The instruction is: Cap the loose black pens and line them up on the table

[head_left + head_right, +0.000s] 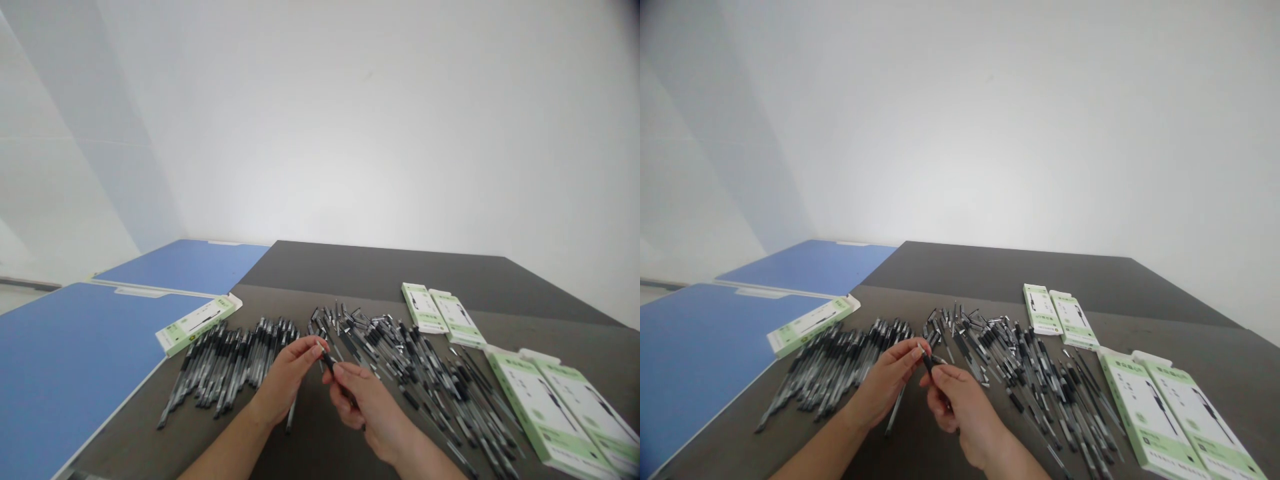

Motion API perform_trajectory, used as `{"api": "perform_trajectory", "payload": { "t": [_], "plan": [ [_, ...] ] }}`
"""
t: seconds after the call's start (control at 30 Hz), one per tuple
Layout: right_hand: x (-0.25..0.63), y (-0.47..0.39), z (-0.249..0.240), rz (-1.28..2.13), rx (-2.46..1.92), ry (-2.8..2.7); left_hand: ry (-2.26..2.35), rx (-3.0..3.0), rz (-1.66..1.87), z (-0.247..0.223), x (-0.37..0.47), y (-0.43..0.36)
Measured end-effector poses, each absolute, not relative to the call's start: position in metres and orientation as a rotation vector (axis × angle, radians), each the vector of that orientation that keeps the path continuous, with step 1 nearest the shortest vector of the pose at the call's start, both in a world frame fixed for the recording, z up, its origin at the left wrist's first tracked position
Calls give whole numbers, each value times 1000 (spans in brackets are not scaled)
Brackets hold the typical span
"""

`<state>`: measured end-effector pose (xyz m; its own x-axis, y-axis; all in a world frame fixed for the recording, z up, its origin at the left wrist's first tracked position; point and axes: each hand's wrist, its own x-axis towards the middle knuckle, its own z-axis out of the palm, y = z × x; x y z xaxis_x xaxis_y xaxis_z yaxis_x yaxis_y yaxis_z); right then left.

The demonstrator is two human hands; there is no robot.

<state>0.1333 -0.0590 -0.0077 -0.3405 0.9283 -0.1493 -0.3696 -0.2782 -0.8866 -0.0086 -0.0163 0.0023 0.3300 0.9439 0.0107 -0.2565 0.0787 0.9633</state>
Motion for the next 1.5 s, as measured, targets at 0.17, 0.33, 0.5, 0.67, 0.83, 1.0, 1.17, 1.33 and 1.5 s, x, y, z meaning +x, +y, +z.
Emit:
{"api": "perform_trajectory", "payload": {
  "t": [0.17, 0.33, 0.5, 0.67, 0.83, 1.0, 1.17, 1.33, 1.5],
  "plan": [
    [130, -58, -9, 1574, -994, -985, 808, 1159, 1038, 2, -7, -17],
    [131, -59, -7, 1818, -834, -967, 692, 1072, 947, 3, -6, -19],
    [129, -56, -12, 1578, -1000, -940, 789, 1118, 1008, 1, -6, -17],
    [135, -58, -8, 1902, -740, -910, 630, 1037, 921, 5, -6, -18],
    [132, -62, -3, 1691, -851, -988, 627, 1009, 975, 3, -8, -18],
    [131, -61, -4, 1673, -906, -1009, 700, 1121, 976, 5, -7, -19],
    [133, -61, -6, 1922, -729, -898, 649, 1107, 928, 10, -7, -22],
    [129, -55, -11, 1380, -1101, -1122, 801, 1171, 1016, 6, -7, -20],
    [132, -59, -7, 1743, -869, -990, 681, 1120, 975, 6, -8, -21]
  ]
}}
